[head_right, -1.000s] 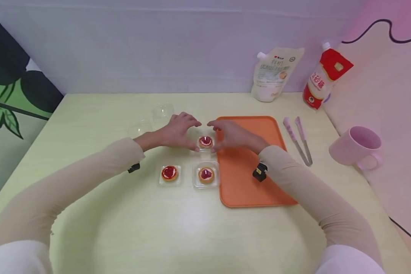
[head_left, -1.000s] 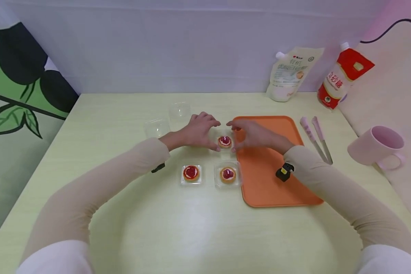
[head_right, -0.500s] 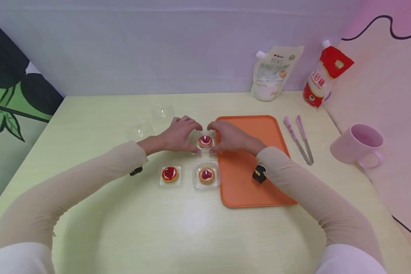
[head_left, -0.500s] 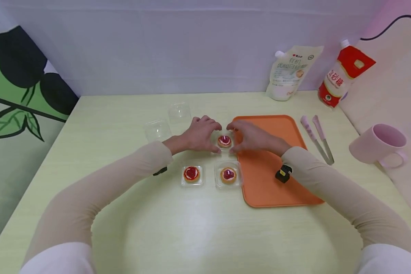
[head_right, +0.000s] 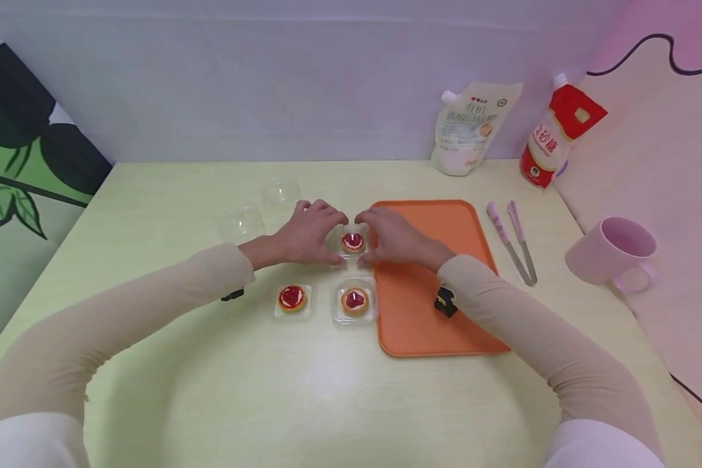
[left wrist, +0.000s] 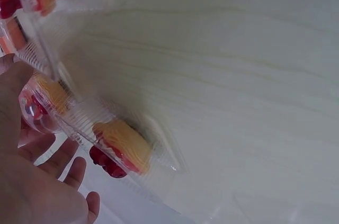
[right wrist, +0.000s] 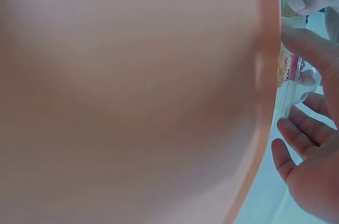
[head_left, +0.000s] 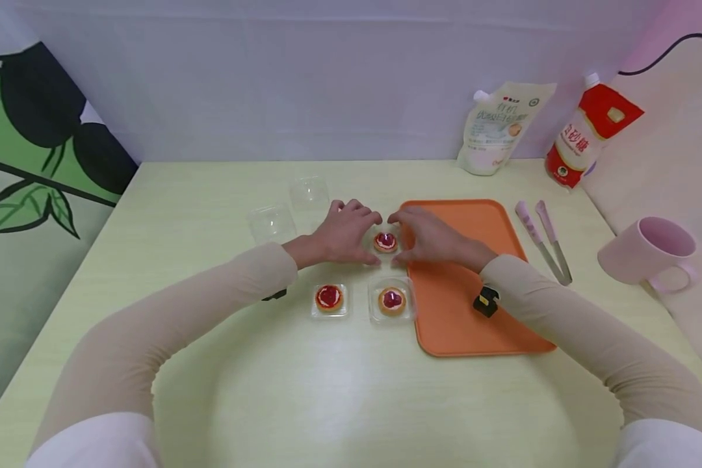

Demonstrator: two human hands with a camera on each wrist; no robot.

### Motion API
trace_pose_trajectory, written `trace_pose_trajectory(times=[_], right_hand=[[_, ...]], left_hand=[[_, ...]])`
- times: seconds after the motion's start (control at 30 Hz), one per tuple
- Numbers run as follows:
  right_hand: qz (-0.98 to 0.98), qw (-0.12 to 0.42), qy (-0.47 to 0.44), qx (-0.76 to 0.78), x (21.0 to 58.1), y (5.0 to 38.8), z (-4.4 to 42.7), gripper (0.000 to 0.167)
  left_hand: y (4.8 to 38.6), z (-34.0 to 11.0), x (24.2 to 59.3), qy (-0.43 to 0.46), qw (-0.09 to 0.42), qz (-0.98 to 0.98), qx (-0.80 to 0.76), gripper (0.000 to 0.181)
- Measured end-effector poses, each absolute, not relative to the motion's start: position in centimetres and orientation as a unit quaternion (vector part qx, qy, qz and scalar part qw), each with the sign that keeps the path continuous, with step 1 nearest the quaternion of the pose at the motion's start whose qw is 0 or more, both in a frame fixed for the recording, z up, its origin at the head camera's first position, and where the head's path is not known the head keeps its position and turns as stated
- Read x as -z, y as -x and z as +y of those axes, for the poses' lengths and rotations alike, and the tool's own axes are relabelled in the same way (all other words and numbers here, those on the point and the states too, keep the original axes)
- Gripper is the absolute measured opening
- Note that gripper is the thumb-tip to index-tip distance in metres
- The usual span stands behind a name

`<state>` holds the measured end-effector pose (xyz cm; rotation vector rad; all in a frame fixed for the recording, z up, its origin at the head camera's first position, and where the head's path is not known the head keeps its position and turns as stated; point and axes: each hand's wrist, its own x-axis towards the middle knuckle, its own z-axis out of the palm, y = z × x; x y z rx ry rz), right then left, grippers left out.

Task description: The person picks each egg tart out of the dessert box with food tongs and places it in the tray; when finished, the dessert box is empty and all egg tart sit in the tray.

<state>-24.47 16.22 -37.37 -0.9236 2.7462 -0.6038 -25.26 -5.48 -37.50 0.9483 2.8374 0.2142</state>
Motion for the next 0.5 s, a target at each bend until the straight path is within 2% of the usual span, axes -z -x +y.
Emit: trace_pose_trajectory(times=[0.2, 0.5], right_hand=[[0.924, 0.085, 0.313, 0.2, 37.43, 24.3, 16.27, 0.075], [0.929, 0.075, 0.321, 0.169, 37.5, 24.2, 16.19, 0.076]], left_hand=[[24.89, -5.11, 37.79, -0.327, 0.043, 0.944, -0.024, 0.083], [24.45, -4.74, 37.93, -0.33, -0.014, 0.944, 0.02, 0.066]])
